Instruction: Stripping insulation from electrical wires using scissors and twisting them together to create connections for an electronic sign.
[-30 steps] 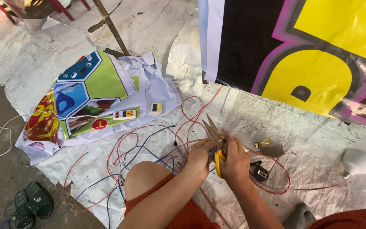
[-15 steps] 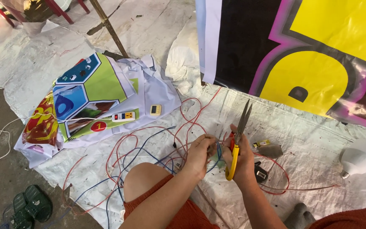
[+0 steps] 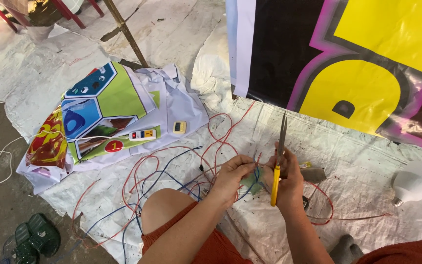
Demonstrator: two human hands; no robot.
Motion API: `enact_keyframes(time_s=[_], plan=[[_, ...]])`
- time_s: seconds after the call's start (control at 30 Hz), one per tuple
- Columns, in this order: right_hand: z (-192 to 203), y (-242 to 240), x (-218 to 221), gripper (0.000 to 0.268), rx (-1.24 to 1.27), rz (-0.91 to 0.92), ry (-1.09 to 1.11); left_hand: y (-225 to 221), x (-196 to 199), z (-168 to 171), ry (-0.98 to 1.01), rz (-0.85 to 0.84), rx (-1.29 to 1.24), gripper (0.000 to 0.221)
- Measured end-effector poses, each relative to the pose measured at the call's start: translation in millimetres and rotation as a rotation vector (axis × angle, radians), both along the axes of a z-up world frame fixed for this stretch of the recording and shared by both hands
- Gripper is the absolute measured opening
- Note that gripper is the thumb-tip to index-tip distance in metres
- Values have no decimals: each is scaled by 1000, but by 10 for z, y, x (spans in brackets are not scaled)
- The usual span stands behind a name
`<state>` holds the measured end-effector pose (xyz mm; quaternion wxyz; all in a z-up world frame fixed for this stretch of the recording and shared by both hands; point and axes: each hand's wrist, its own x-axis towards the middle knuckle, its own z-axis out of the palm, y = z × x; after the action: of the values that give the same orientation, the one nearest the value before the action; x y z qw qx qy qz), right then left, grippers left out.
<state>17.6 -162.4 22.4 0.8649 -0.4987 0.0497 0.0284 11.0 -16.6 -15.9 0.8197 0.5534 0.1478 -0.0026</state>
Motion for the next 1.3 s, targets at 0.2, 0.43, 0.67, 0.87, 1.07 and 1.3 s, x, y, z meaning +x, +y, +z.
enact_keyframes(time_s=[0.2, 0.43, 0.67, 0.87, 1.07, 1.3], plan=[[-350, -63, 153, 81, -307, -76, -411, 8, -31, 73, -70, -20, 47, 9], [-563, -53, 197, 79, -261, 63, -326, 75, -60, 155, -262, -128, 351, 6], [-463, -33, 165, 76, -359, 65, -278, 57, -43, -67, -251, -68, 344, 6], [-269, -12, 126, 74, -511, 71, -232, 14, -73, -13, -109, -28, 186, 7], [-209, -96, 136, 85, -457, 89, -361, 6, -85, 97, -58, -9, 176, 7], [-263, 8, 90, 79, -559, 54, -405, 36, -81, 187, -12, -38, 222, 8]])
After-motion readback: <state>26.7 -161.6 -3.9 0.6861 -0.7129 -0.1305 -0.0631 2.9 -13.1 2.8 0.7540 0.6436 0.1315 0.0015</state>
